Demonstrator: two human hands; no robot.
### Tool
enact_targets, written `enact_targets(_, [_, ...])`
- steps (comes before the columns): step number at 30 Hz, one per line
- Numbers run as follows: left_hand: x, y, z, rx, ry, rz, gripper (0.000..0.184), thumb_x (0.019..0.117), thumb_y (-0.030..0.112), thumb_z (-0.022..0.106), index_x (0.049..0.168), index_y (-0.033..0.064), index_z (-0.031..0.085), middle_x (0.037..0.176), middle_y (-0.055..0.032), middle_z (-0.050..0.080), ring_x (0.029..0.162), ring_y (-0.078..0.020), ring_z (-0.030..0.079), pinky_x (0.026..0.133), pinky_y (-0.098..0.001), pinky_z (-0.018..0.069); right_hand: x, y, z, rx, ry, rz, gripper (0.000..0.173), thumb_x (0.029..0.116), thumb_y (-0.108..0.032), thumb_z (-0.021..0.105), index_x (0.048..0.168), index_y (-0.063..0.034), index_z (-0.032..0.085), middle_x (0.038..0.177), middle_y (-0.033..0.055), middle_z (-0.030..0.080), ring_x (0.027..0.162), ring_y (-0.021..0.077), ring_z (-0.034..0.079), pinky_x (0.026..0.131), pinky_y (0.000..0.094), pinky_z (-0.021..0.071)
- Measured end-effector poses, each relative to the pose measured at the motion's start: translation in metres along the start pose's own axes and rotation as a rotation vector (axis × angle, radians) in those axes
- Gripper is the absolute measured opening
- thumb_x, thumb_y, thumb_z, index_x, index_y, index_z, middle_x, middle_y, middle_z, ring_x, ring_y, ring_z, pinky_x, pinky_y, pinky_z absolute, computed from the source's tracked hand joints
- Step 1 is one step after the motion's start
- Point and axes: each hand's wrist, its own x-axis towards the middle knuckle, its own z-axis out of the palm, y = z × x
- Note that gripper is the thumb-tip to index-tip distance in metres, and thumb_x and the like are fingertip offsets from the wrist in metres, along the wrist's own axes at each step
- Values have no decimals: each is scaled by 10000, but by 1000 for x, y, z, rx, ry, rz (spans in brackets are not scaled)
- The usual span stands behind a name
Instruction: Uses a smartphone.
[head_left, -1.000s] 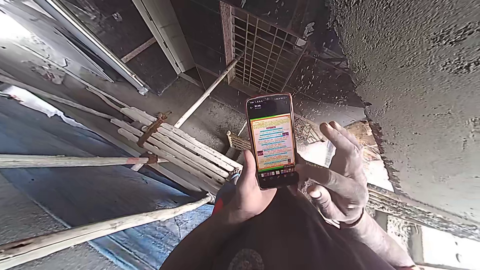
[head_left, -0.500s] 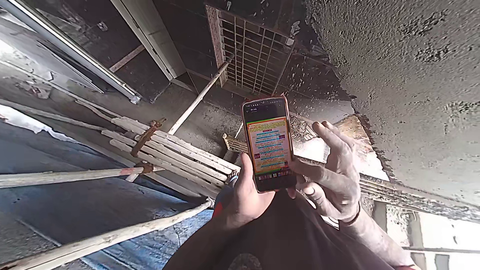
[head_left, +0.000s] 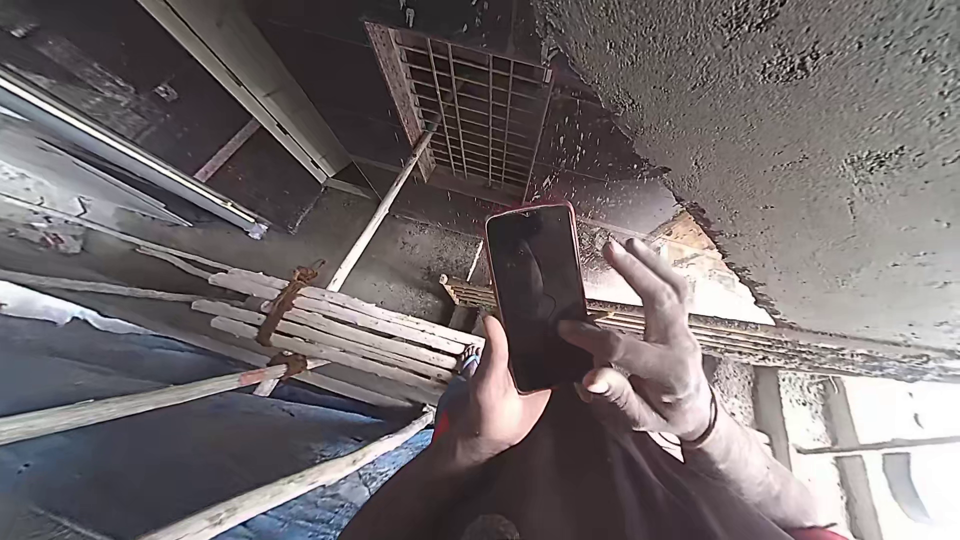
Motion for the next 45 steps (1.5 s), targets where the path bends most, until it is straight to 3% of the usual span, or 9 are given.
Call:
enact_targets(2, [1, -5, -2, -11, -30, -52, 615, 1018, 607, 433, 1382, 132, 575, 1310, -141, 647, 1190, -273, 643, 993, -485, 535, -4, 3, -12, -29, 88, 3, 430, 1032, -573, 468, 1100, -270, 765, 1602, 113, 408, 1547, 351, 215, 1242, 553, 228])
enact_targets(4, [2, -10, -2, -19, -60, -84, 634, 1018, 620, 416, 1397, 134, 562, 1314, -161, 637, 1152, -293, 654, 934, -483, 560, -9, 5, -23, -47, 133, 12, 432, 1030, -577, 470, 1104, -269, 765, 1605, 100, 406, 1550, 351, 208, 1249, 559, 215])
enact_targets(17, [11, -54, 15, -69, -66, -196, 621, 1008, 598, 468, 1403, 127, 563, 1335, -142, 637, 1242, -273, 617, 1050, -491, 499, -48, 14, -59, -56, 177, 81, 443, 1031, -578, 458, 1136, -274, 764, 1596, 115, 414, 1543, 348, 223, 1240, 564, 217])
enact_targets(23, [11, -75, 23, -48, -51, -253, 639, 995, 624, 472, 1391, 133, 571, 1321, -154, 640, 1215, -286, 629, 1006, -491, 523, -72, 19, -72, -56, 212, 129, 438, 1032, -572, 465, 1140, -273, 767, 1604, 125, 404, 1545, 361, 217, 1241, 560, 232])
enact_targets(34, [8, -107, 32, -9, 14, -289, 619, 1011, 599, 463, 1399, 126, 554, 1327, -161, 630, 1242, -299, 610, 1040, -527, 493, -107, 26, -86, -44, 278, 202, 444, 1028, -582, 457, 1149, -283, 762, 1601, 107, 413, 1545, 344, 229, 1241, 550, 243])
enact_targets(45, [15, -124, 37, -13, -4, -295, 605, 1023, 585, 448, 1402, 127, 557, 1337, -141, 632, 1242, -273, 615, 1041, -490, 502, -118, 40, -95, -3, 292, 224, 459, 1028, -601, 439, 1158, -293, 753, 1598, 96, 422, 1545, 338, 234, 1241, 546, 239])
